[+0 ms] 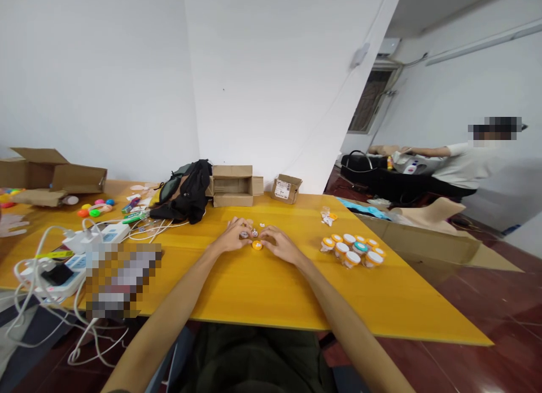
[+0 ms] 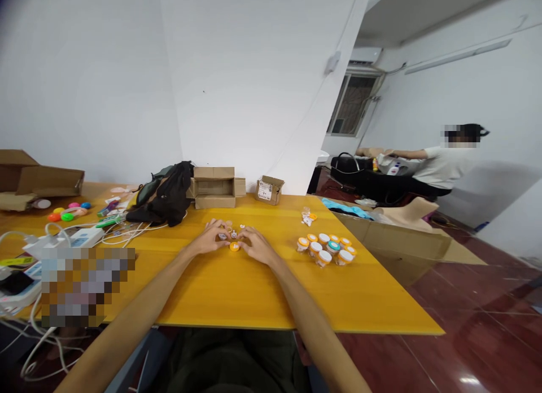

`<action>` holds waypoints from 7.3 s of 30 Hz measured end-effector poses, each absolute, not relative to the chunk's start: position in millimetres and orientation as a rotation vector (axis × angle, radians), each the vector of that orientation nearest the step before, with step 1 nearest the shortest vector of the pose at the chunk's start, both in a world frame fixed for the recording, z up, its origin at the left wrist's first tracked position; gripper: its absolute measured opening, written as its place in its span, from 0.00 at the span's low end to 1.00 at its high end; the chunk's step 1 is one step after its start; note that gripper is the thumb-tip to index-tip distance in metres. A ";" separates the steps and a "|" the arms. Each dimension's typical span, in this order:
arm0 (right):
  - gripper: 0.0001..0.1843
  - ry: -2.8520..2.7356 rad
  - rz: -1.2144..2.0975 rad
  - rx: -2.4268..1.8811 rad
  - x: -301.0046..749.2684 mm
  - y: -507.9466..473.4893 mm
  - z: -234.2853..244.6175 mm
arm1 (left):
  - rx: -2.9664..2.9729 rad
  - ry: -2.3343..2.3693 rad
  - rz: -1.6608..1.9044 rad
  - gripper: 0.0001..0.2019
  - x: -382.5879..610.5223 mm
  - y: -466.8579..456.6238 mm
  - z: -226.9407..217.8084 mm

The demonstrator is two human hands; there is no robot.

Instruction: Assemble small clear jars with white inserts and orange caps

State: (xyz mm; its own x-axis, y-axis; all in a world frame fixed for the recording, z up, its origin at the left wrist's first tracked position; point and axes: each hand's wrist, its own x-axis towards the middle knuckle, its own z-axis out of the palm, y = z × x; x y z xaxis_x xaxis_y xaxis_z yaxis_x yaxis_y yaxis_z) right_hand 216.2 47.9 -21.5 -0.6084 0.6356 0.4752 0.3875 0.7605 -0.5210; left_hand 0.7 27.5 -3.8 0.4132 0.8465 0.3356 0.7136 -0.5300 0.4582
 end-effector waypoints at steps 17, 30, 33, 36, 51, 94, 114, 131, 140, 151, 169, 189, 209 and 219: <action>0.06 -2.335 0.535 -0.842 211.4 42.1 -18.2 | 2.328 1.395 0.724 0.03 0.8 29.3 -1.3; 0.15 -2.394 0.550 -0.810 212.0 43.1 -18.8 | 2.309 1.219 0.670 0.04 1.7 30.4 2.2; 0.11 -2.394 0.563 -0.793 210.8 44.1 -21.1 | 2.302 1.241 0.658 0.04 5.7 30.4 -0.1; 0.10 -2.386 0.583 -0.781 209.9 45.6 -22.8 | 2.302 1.255 0.660 0.05 8.9 29.7 -2.1; 0.10 -2.313 0.664 -0.776 208.4 46.1 -26.5 | 2.305 1.285 0.678 0.06 12.2 28.0 -5.4; 0.22 -2.163 0.983 -0.740 207.2 46.9 -31.6 | 2.329 1.260 0.737 0.04 13.2 28.3 -10.6; 0.23 -2.175 0.902 -0.797 212.7 45.8 -26.2 | 2.225 1.529 0.954 0.08 -12.3 41.7 -5.6; 0.09 -2.170 0.278 -1.073 226.0 61.1 -31.8 | 2.329 1.330 0.954 0.08 -0.4 33.3 1.7; 0.11 -2.435 -0.106 -0.993 217.4 56.0 -30.0 | 2.535 1.209 0.624 0.06 10.7 19.1 2.5; 0.12 -2.479 -0.307 -0.943 209.9 59.8 -32.2 | 2.549 1.261 0.542 0.04 13.4 15.8 5.4; 0.10 -2.396 0.145 -0.646 205.4 37.6 -22.4 | 2.564 1.237 0.643 0.06 12.8 21.9 -4.0; 0.12 -2.489 -0.148 -0.599 210.0 31.8 -17.9 | 2.578 1.272 0.609 0.06 14.2 18.9 -2.3; 0.10 -2.436 -0.021 -0.739 202.8 30.9 -16.6 | 2.549 1.276 0.598 0.06 14.8 19.7 -2.3; 0.09 -2.395 0.099 -0.761 202.8 33.5 -19.0 | 2.555 1.279 0.594 0.06 15.4 18.4 -1.3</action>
State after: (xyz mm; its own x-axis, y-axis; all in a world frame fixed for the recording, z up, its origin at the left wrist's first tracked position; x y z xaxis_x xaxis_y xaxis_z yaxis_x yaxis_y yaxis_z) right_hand 202.8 33.5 -19.0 -0.6442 0.5447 0.5369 0.4986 0.8314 -0.2451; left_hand 15.4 18.4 -1.3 0.5387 0.8029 0.2554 0.7128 -0.5959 0.3698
